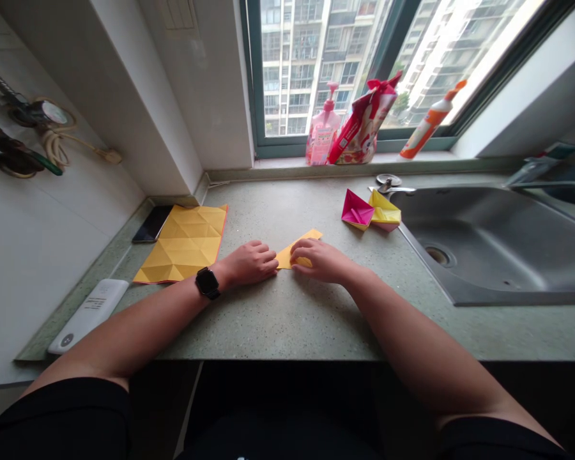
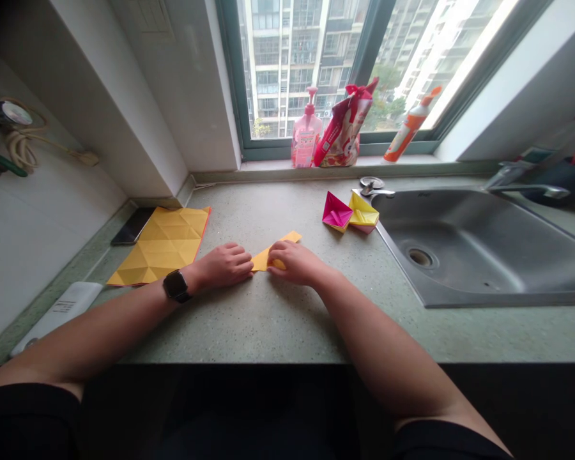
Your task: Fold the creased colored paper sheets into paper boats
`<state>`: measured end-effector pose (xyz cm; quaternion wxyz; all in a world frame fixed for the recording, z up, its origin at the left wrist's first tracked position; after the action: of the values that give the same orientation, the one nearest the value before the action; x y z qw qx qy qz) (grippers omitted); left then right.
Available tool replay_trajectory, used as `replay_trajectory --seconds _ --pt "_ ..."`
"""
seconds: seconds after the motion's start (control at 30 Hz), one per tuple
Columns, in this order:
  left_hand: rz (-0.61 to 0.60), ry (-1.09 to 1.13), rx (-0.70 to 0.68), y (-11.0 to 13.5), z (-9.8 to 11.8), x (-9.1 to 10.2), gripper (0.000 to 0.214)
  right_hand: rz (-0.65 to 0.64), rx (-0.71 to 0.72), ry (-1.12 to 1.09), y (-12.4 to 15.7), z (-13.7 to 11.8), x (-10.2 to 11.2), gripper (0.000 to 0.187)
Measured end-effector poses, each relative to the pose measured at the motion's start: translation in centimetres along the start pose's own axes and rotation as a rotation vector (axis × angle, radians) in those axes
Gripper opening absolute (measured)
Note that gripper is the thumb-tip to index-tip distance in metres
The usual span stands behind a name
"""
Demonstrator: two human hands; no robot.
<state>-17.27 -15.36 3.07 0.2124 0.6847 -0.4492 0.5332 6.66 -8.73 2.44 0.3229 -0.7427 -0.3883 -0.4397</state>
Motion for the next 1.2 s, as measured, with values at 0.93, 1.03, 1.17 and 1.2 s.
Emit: replay_trajectory --seconds 0.93,1.03,1.17,1.2 --pt "0.074 0.12 0.145 0.6 0.5 -0.7 0.035 0.013 0.065 -0.072 -0.7 -1.2 -1.4 0.015" --pt "0.062 0.145 0.165 0.5 0.4 -0.6 0.035 0.004 0.06 -0.072 -0.7 -1.2 -1.4 0.014" --pt "0.064 0.171 0.187 0.5 0.2 -0.9 0.037 -0.003 0.052 -0.072 -0.7 -1.3 -1.4 0.014" --pt "0.065 0.175 0.191 0.5 0.1 -1.1 0.038 -0.005 0.051 -0.07 -0.7 -1.3 -1.3 0.014"
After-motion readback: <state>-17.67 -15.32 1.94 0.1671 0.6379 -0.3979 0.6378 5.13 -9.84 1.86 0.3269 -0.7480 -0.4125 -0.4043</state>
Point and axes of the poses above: each hand's wrist, its own y-axis away from the middle knuckle, its own x-axis out of the back of the hand, z = x × y, the point moved 2 cm from there along -y, towards the middle knuckle, and after that the axes turned 4 degrees about -z, right-handed, at the moved point
